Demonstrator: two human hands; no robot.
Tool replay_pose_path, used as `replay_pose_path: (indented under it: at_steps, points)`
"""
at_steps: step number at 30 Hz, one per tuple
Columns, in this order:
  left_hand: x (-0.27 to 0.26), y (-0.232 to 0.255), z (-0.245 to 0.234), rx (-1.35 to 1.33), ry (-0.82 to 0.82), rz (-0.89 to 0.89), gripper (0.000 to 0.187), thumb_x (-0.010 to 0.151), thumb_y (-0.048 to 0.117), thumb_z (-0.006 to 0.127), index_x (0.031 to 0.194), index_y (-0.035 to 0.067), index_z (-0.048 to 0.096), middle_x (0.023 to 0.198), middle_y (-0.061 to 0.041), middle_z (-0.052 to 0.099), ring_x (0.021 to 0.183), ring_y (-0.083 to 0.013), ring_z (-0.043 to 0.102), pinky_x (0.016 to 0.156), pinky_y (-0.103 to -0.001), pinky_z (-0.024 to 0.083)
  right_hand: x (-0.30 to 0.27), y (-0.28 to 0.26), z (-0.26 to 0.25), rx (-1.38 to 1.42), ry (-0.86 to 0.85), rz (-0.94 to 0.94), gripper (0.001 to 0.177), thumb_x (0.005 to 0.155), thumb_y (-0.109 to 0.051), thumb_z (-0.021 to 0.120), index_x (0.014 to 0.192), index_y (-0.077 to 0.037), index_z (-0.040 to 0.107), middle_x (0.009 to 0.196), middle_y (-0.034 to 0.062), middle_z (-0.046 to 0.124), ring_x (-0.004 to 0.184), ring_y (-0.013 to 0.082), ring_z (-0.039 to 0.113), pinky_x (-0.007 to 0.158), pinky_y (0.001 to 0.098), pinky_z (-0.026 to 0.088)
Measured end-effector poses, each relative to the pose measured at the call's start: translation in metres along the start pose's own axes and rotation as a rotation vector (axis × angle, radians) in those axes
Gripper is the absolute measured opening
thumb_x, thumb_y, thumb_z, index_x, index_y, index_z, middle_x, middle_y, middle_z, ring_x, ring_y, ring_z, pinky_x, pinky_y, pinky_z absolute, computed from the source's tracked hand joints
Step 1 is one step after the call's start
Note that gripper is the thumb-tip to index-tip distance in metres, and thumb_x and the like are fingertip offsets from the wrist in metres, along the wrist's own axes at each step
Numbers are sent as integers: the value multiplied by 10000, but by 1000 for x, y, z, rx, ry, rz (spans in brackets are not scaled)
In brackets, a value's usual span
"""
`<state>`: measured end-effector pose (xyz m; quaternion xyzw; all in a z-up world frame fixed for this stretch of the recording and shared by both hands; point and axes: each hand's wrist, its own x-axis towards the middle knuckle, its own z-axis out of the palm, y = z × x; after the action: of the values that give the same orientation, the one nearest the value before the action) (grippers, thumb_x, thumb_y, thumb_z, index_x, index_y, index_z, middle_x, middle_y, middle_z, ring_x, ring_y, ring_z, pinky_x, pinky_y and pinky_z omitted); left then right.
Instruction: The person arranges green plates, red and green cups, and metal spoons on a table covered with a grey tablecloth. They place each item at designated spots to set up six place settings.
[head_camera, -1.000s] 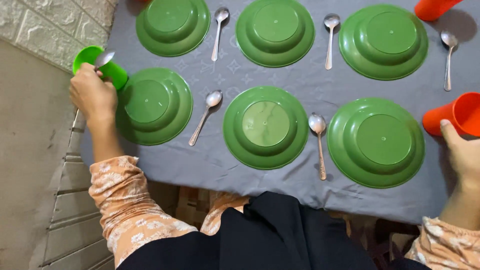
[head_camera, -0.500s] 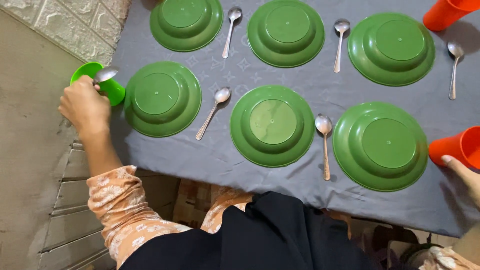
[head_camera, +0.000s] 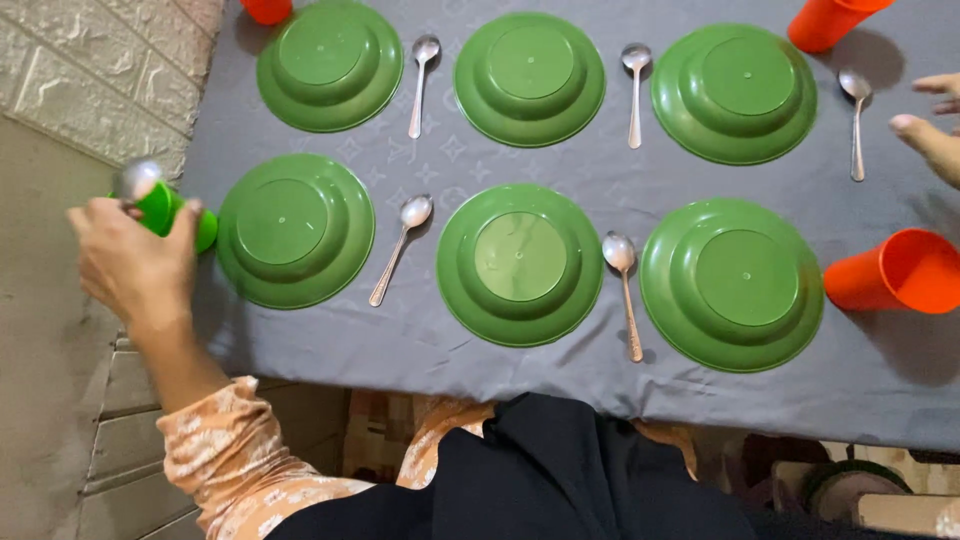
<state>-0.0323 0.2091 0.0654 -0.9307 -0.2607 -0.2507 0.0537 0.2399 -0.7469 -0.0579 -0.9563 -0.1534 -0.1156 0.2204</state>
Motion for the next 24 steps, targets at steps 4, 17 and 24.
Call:
replay_pose_path:
  at_steps: [4, 17, 24]
  points:
    - [16, 36, -17, -262, -7, -25, 354, 1241, 271, 641, 1114, -31, 505, 1130, -237, 521, 894, -424, 638, 689, -590, 488, 22, 91, 46, -78, -147, -8, 417, 1048, -95, 786, 1402, 115, 721, 1192, 324, 722, 887, 424, 699, 744, 477, 548]
    - [145, 68, 203, -429, -208, -32, 202, 900, 14, 541, 1025, -76, 671, 1026, -339, 650, 970, -543, 633, 854, -578, 491, -28, 173, 118, 455, -125, 400, 252, 1117, -219, 734, 1141, -99, 513, 837, 42, 516, 665, 135, 482, 568, 286, 404]
    - [159, 35, 263, -275, -417, -208, 340, 875, 86, 643, 1170, -77, 691, 1156, -326, 685, 1076, -484, 667, 883, -512, 542, -39, 112, 79, 313, -516, 641, 385, 825, -162, 886, 938, 124, 654, 637, 335, 688, 475, 350, 571, 377, 397, 330]
